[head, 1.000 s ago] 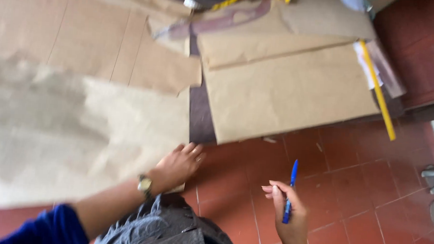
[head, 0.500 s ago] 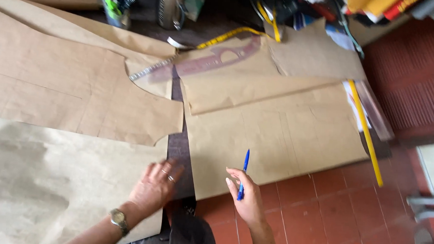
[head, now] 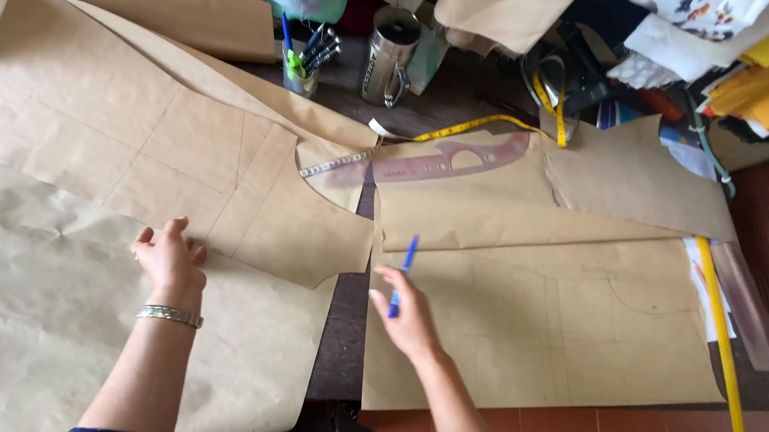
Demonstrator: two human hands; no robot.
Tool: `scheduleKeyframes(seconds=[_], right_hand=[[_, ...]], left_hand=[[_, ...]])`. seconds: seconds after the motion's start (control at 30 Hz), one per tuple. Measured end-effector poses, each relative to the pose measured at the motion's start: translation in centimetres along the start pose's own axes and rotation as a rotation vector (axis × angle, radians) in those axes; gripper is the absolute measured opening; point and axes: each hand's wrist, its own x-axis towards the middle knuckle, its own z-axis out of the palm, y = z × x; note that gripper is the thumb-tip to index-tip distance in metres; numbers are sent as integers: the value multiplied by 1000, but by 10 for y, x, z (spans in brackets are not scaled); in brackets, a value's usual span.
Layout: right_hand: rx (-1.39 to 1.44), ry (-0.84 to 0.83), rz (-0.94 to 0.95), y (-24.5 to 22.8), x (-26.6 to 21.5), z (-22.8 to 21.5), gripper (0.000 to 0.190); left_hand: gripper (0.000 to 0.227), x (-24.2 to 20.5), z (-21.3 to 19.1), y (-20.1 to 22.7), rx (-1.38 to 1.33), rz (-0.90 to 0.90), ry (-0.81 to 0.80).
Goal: The person uses a yellow ruler and a blue pen to draw straight lines on a large sheet of brown paper. They then fold the paper, move a measuring tape, and walk away from the table before returning to continue working on the pattern.
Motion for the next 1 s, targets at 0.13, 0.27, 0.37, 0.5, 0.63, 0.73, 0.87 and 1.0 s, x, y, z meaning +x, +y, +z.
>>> scheduleKeyframes(seconds=[0.13, 0.27, 0.37, 0.5, 0.63, 0.73, 0.87, 1.0], right_hand=[[7, -98, 31, 4, 14, 25, 38], [-7, -92, 23, 3, 19, 34, 36], [99, -24, 66, 1, 19, 37, 35], [395, 168, 252, -11, 19, 39, 48], [551, 128, 452, -57, 22, 37, 65], [833, 165, 562, -80, 25, 37, 85], [715, 204, 324, -67, 16, 43, 79], [-39, 82, -248, -98, -5, 23, 92]], left_hand=[[70, 36, 12, 3, -85, -136, -24], [37, 3, 31, 51, -11, -236, -168], [29, -31, 41, 92, -55, -246, -273], [25, -68, 28, 126, -182, -244, -343], [36, -63, -17, 89, -291, -150, -466], [38, -59, -45, 54, -230, -66, -611], [25, -86, -57, 46, -371, -225, -588], [23, -143, -37, 50, -368, -147, -453]])
